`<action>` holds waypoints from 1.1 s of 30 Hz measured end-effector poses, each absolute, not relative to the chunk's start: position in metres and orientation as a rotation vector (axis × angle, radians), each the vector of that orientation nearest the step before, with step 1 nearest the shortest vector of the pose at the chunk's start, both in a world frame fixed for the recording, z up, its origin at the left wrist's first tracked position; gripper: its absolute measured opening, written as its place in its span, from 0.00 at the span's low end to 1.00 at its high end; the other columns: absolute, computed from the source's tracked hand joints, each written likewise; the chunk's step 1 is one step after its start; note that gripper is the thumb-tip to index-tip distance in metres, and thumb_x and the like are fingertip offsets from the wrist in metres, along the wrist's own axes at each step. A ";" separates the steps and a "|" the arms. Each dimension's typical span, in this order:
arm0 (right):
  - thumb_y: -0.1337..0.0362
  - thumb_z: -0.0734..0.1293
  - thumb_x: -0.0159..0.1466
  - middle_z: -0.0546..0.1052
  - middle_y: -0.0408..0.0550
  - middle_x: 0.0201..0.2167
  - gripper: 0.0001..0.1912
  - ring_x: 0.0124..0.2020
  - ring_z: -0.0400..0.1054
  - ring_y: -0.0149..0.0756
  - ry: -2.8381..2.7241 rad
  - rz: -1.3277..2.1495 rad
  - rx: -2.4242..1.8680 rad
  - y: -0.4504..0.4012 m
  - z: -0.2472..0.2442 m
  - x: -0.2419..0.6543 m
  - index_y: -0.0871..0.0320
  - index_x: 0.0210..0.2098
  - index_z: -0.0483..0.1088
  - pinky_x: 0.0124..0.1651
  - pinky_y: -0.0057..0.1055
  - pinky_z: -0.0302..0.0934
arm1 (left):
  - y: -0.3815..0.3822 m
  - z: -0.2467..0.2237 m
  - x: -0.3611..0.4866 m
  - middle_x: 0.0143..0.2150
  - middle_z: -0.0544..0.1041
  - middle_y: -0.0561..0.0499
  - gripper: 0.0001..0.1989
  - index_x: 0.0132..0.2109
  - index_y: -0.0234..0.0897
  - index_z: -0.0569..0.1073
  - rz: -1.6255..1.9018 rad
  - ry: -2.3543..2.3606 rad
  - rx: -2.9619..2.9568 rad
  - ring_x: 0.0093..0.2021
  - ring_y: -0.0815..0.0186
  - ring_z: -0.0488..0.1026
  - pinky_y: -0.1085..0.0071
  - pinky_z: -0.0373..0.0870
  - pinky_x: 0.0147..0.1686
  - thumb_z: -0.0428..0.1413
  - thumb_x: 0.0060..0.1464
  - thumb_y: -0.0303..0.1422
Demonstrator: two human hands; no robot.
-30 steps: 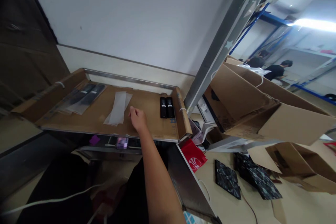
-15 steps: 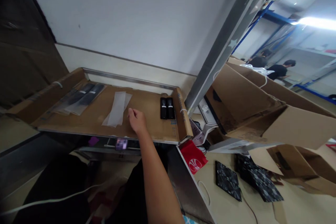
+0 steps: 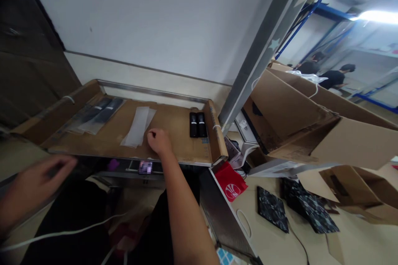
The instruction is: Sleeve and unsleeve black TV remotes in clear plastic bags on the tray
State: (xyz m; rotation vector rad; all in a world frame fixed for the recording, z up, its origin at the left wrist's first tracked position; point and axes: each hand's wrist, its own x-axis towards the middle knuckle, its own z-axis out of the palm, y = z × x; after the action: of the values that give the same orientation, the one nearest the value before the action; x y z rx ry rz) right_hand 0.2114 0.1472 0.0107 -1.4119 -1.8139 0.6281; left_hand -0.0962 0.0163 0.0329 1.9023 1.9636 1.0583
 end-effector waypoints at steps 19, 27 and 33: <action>0.65 0.60 0.61 0.79 0.45 0.31 0.13 0.34 0.71 0.34 -1.471 0.770 -1.393 0.156 0.005 0.217 0.59 0.35 0.77 0.38 0.27 0.61 | 0.157 0.035 -0.063 0.62 0.67 0.36 0.25 0.60 0.29 0.69 0.701 2.257 2.376 0.61 0.43 0.59 0.42 0.54 0.57 0.51 0.65 0.44; 0.66 0.61 0.61 0.78 0.45 0.30 0.12 0.34 0.71 0.34 -1.489 0.704 -1.439 0.156 0.006 0.215 0.60 0.35 0.77 0.38 0.26 0.60 | 0.171 0.045 -0.045 0.50 0.76 0.30 0.30 0.53 0.28 0.71 0.441 2.390 2.229 0.57 0.39 0.62 0.44 0.55 0.53 0.46 0.62 0.52; 0.65 0.60 0.61 0.78 0.44 0.30 0.13 0.33 0.70 0.34 -1.436 0.746 -1.396 0.159 0.005 0.217 0.60 0.35 0.76 0.38 0.26 0.60 | 0.182 0.040 -0.017 0.53 0.73 0.27 0.26 0.56 0.25 0.68 0.619 2.525 1.979 0.57 0.38 0.64 0.44 0.56 0.54 0.49 0.57 0.40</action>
State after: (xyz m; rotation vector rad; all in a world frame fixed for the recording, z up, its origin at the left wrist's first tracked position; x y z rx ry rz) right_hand 0.2174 0.1585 0.0047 -1.3964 -1.4362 0.7458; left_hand -0.0166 0.1818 0.0403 1.9794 2.5250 0.6188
